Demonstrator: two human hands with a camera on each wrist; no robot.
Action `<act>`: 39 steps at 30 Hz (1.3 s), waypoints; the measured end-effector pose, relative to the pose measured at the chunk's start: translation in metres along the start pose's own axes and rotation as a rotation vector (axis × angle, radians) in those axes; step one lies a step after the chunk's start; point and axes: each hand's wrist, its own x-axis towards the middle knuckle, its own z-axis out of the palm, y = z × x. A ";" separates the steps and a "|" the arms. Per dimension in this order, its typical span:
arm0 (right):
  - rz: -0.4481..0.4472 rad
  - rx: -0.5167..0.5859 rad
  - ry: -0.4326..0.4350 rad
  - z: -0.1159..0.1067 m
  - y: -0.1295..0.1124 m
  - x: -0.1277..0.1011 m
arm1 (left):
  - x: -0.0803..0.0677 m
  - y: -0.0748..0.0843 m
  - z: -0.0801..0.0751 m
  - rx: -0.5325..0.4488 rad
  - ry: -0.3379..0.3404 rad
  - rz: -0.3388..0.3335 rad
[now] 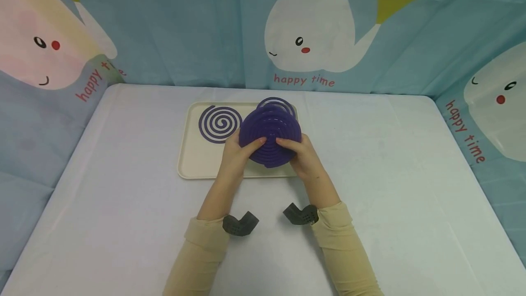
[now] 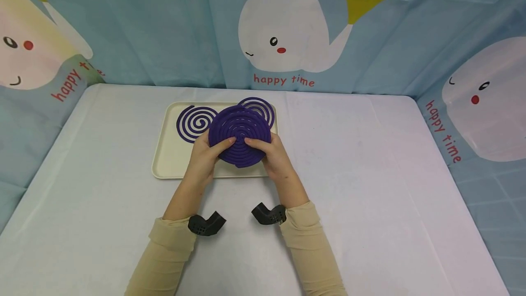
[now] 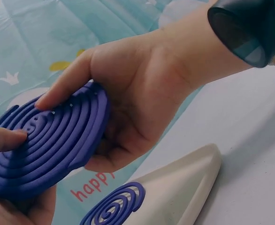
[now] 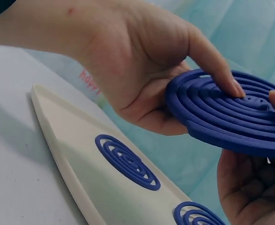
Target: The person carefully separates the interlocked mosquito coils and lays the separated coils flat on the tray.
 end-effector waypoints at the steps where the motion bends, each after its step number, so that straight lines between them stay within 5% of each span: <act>1: 0.001 0.018 -0.005 -0.001 0.000 0.000 | 0.000 0.000 -0.001 -0.010 -0.015 -0.012; 9: 0.000 0.130 -0.041 -0.004 0.000 0.000 | 0.001 0.002 -0.007 -0.056 -0.138 -0.068; 18: 0.006 0.226 -0.094 -0.005 -0.001 -0.002 | 0.001 -0.001 -0.014 -0.113 -0.216 -0.018; 39: 0.027 0.287 -0.166 -0.007 -0.003 -0.002 | 0.000 -0.001 -0.019 -0.138 -0.285 0.024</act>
